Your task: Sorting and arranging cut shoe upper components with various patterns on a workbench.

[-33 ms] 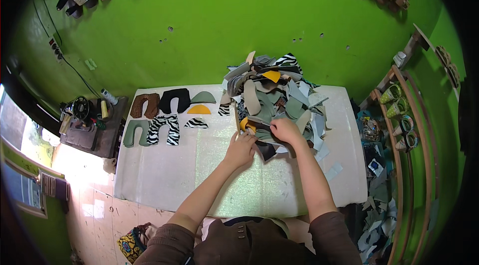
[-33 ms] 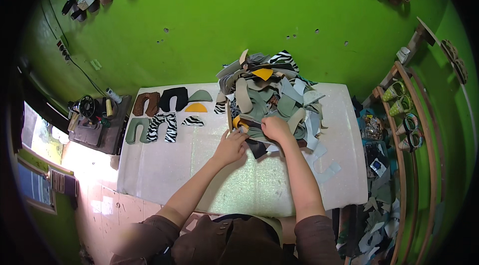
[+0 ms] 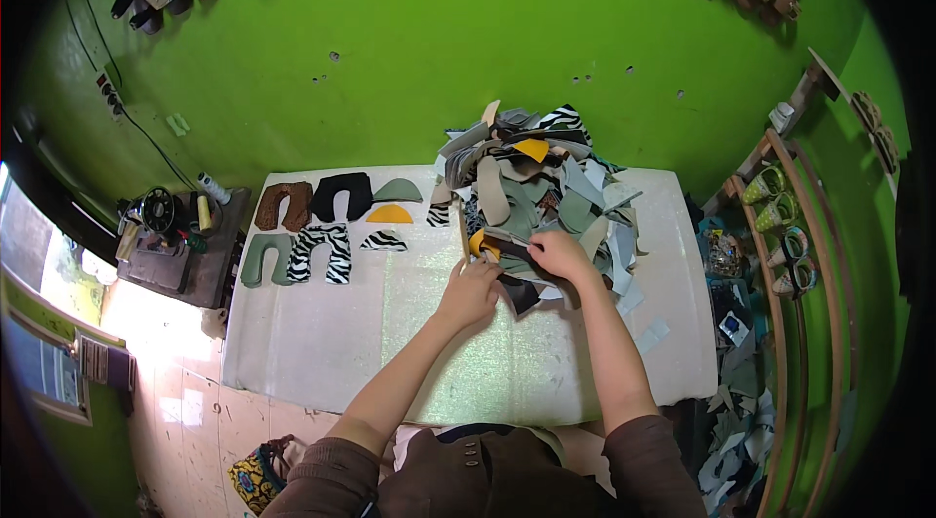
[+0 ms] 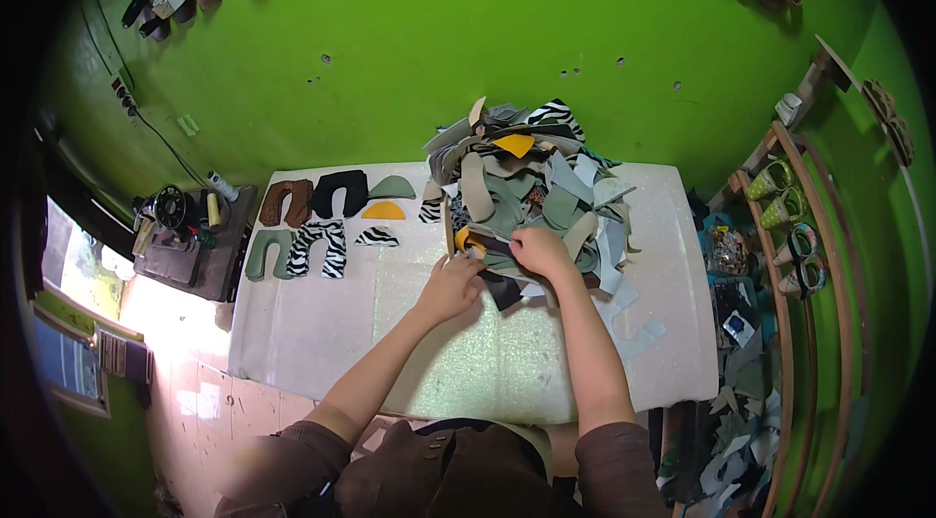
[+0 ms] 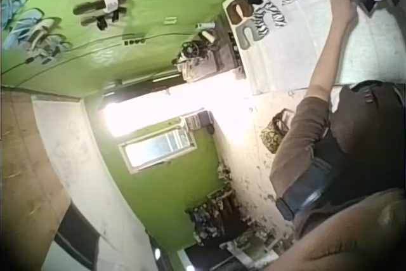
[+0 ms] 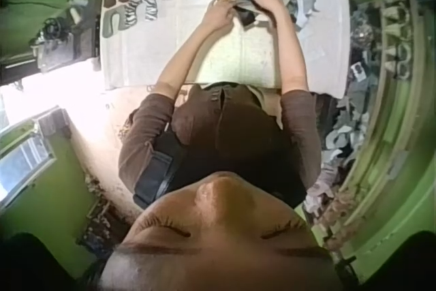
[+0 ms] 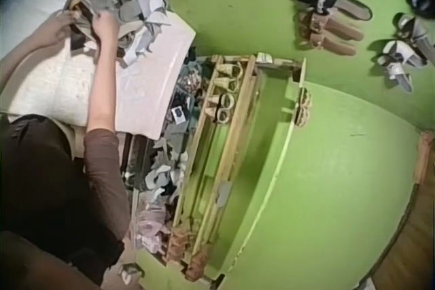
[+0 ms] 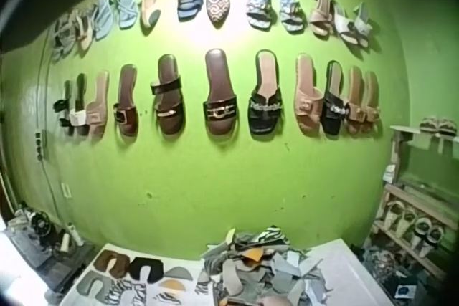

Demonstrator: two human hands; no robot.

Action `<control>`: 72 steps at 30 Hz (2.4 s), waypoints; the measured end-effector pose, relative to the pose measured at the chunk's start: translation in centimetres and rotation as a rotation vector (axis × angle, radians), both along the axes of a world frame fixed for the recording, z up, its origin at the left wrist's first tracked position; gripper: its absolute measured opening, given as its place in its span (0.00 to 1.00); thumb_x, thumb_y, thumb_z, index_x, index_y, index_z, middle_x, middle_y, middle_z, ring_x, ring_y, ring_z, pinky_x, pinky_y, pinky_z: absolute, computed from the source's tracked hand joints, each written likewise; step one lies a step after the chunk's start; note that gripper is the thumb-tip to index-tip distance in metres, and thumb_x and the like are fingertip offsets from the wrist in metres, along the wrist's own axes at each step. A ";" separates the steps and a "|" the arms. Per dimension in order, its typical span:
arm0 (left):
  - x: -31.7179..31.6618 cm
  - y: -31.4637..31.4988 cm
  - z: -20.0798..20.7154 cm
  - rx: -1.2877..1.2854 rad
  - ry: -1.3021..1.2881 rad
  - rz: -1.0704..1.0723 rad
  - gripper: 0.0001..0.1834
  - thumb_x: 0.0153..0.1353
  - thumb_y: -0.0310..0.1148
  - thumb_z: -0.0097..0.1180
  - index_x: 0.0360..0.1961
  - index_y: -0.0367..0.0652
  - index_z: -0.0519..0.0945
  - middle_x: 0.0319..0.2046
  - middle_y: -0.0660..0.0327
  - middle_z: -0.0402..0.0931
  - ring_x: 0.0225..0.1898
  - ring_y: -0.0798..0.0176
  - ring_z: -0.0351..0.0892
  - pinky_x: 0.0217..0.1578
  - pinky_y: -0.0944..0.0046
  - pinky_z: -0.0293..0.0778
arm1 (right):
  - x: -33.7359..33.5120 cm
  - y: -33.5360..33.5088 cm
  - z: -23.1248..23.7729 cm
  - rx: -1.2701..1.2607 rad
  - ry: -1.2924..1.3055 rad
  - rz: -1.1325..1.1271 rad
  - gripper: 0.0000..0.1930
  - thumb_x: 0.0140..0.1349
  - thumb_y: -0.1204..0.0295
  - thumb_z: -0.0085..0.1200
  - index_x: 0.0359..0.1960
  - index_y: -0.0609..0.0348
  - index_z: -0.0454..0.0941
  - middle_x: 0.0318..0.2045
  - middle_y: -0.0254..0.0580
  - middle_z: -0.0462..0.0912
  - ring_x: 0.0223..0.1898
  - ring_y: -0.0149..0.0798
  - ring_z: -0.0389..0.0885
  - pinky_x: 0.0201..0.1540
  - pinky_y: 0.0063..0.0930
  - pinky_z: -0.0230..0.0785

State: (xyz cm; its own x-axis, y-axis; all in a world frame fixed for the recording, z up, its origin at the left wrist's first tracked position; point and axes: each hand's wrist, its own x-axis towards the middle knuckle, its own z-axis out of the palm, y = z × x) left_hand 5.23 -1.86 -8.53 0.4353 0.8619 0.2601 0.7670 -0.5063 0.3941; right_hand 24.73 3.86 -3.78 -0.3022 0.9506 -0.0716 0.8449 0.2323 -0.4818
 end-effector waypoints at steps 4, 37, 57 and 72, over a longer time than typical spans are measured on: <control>-0.5 -0.1 1.8 -0.245 -0.432 0.037 0.17 0.51 0.29 0.49 0.43 0.36 0.74 0.41 0.51 0.74 0.42 0.53 0.74 0.47 0.58 0.67 | 0.9 -0.7 0.5 -0.042 0.201 0.002 0.12 0.53 0.65 0.50 0.33 0.60 0.78 0.28 0.50 0.79 0.31 0.50 0.77 0.35 0.37 0.67; -1.5 -1.5 4.0 -0.976 -1.451 0.189 0.17 0.64 0.27 0.38 0.54 0.35 0.60 0.43 0.52 0.70 0.42 0.62 0.75 0.43 0.68 0.74 | -4.7 -5.7 -0.8 -0.260 0.995 -0.249 0.14 0.60 0.75 0.46 0.48 0.64 0.67 0.39 0.40 0.75 0.40 0.30 0.73 0.44 0.23 0.65; -6.4 -2.2 2.4 -0.933 -1.923 0.208 0.24 0.65 0.45 0.34 0.56 0.41 0.58 0.53 0.50 0.64 0.50 0.54 0.68 0.53 0.56 0.62 | -9.5 -6.9 -2.6 -0.196 0.950 -0.024 0.21 0.56 0.80 0.46 0.53 0.57 0.64 0.44 0.44 0.74 0.46 0.35 0.72 0.49 0.24 0.62; -17.7 -1.9 -2.9 -0.898 -1.299 0.425 0.13 0.62 0.27 0.45 0.46 0.31 0.68 0.38 0.55 0.73 0.37 0.67 0.75 0.42 0.71 0.73 | -18.7 -4.2 -7.2 -0.373 0.917 -0.207 0.14 0.55 0.79 0.51 0.44 0.64 0.70 0.29 0.36 0.77 0.28 0.24 0.72 0.29 0.17 0.64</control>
